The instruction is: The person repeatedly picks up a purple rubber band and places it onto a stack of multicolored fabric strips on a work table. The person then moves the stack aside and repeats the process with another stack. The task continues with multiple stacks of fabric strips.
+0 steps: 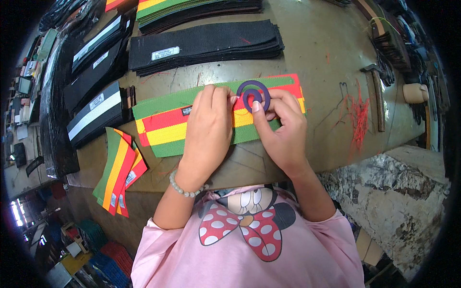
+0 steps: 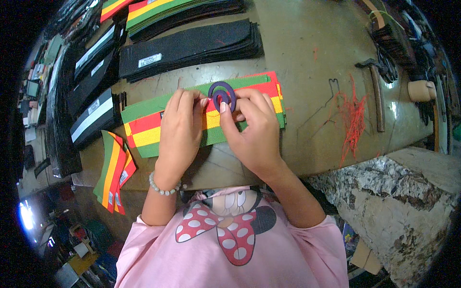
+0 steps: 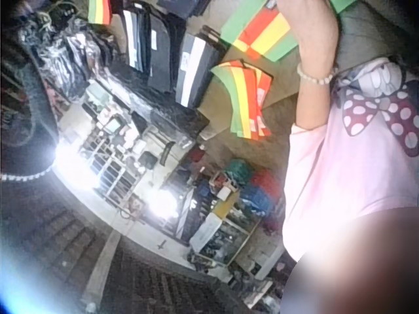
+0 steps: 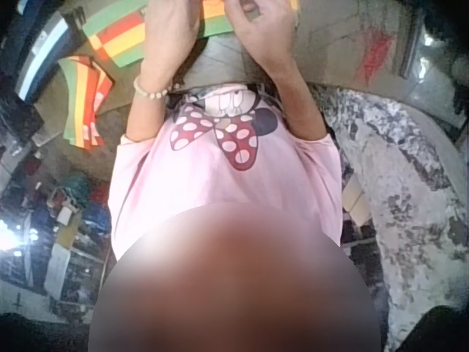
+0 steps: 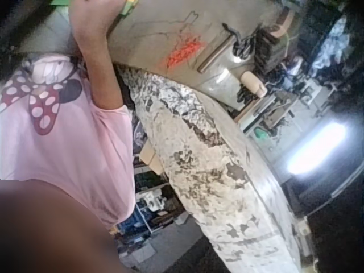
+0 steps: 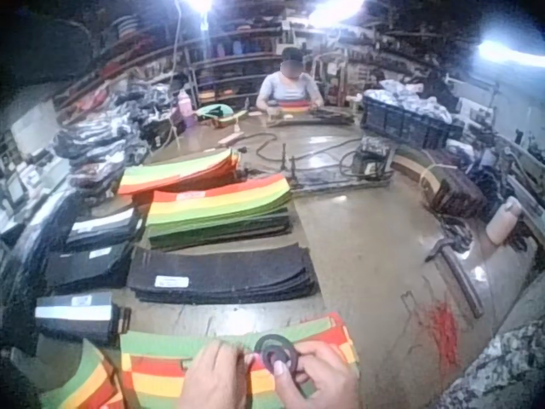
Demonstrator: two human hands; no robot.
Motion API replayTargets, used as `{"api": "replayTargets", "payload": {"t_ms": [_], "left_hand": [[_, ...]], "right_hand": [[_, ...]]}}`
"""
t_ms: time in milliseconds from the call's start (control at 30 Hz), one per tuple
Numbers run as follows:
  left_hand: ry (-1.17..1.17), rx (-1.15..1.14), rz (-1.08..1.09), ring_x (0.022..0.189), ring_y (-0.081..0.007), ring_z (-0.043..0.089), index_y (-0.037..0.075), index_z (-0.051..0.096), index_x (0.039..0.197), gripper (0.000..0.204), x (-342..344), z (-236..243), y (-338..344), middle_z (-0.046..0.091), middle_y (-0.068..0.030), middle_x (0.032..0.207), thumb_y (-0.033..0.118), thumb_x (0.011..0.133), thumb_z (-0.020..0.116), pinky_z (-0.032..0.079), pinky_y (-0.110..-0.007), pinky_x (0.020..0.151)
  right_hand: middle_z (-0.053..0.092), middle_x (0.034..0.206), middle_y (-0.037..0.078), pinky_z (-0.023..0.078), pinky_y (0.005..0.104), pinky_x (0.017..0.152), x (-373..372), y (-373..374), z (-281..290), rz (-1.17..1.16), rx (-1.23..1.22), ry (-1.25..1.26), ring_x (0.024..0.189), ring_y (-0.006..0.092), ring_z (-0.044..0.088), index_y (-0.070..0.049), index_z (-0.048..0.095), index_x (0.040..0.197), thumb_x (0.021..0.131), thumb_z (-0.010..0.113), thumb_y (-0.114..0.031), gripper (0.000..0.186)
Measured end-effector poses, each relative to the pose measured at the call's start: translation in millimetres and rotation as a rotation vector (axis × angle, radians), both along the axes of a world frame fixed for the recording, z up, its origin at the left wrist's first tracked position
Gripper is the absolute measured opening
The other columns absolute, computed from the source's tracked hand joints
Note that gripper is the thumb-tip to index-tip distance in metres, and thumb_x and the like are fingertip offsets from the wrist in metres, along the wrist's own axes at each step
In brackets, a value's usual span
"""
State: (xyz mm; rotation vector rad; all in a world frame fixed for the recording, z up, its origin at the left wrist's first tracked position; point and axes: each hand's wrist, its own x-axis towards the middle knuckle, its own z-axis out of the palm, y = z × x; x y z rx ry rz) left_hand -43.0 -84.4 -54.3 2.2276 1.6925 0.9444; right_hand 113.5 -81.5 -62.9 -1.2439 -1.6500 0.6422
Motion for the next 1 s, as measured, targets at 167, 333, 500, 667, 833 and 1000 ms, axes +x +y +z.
{"api": "replayTargets", "payload": {"t_ms": [167, 333, 500, 667, 833, 1000], "left_hand": [[-0.046, 0.033, 0.002, 0.085, -0.0380, 0.055, -0.004, 0.053, 0.098, 0.010, 3, 1, -2, 0.055, -0.0202, 0.090, 0.002, 0.092, 0.059, 0.046, -0.046, 0.077], [-0.268, 0.089, -0.128, 0.086, -0.0373, 0.062, -0.004, 0.058, 0.100, 0.009, 18, 15, -35, 0.062, -0.0200, 0.095, 0.000, 0.092, 0.060, 0.050, -0.042, 0.076], [-0.231, -0.068, 0.388, 0.077, -0.0237, 0.071, 0.000, 0.072, 0.105, 0.018, -45, 27, -35, 0.072, -0.0162, 0.088, 0.009, 0.090, 0.071, 0.055, -0.034, 0.068], [-0.121, -0.194, 0.184, 0.070, -0.0231, 0.065, 0.000, 0.072, 0.107, 0.020, -80, 26, -22, 0.065, -0.0135, 0.083, 0.006, 0.088, 0.072, 0.051, -0.033, 0.064], [-0.173, -0.165, 0.155, 0.072, -0.0252, 0.061, -0.002, 0.067, 0.089, 0.009, -77, 20, -16, 0.060, -0.0131, 0.083, 0.004, 0.087, 0.071, 0.048, -0.036, 0.066], [-0.219, -0.058, 0.146, 0.071, -0.0217, 0.061, -0.002, 0.067, 0.089, 0.008, -81, 8, -18, 0.064, -0.0114, 0.084, 0.004, 0.087, 0.071, 0.048, -0.032, 0.065]], "right_hand": [[0.065, 0.093, 0.012, 0.050, 0.0298, 0.063, 1, 0, -1, -0.016, -0.032, 0.030, 0.074, 0.0205, 0.060, 0.003, 0.065, 0.083, 0.088, 0.070, -0.007, 0.012], [0.066, 0.096, 0.012, 0.052, 0.0255, 0.061, 2, 2, 2, -0.071, -0.109, 0.185, 0.072, 0.0123, 0.064, 0.005, 0.068, 0.090, 0.093, 0.069, -0.008, 0.014], [0.066, 0.099, 0.012, 0.054, 0.0264, 0.064, 1, 2, 19, -0.014, -0.160, 0.110, 0.077, 0.0130, 0.066, 0.005, 0.067, 0.093, 0.094, 0.068, -0.008, 0.013], [0.065, 0.098, 0.008, 0.048, 0.0215, 0.068, -38, -1, 22, 0.122, -0.094, 0.106, 0.079, 0.0065, 0.058, 0.005, 0.066, 0.090, 0.095, 0.066, -0.008, 0.014], [0.066, 0.096, 0.010, 0.047, 0.0235, 0.064, -62, -1, 13, 0.140, -0.104, 0.048, 0.073, 0.0081, 0.057, 0.005, 0.066, 0.088, 0.093, 0.068, -0.006, 0.012], [0.065, 0.094, 0.013, 0.047, 0.0333, 0.064, -61, -2, 8, 0.163, -0.063, 0.001, 0.074, 0.0230, 0.057, 0.002, 0.066, 0.085, 0.088, 0.069, -0.006, 0.009]]}}
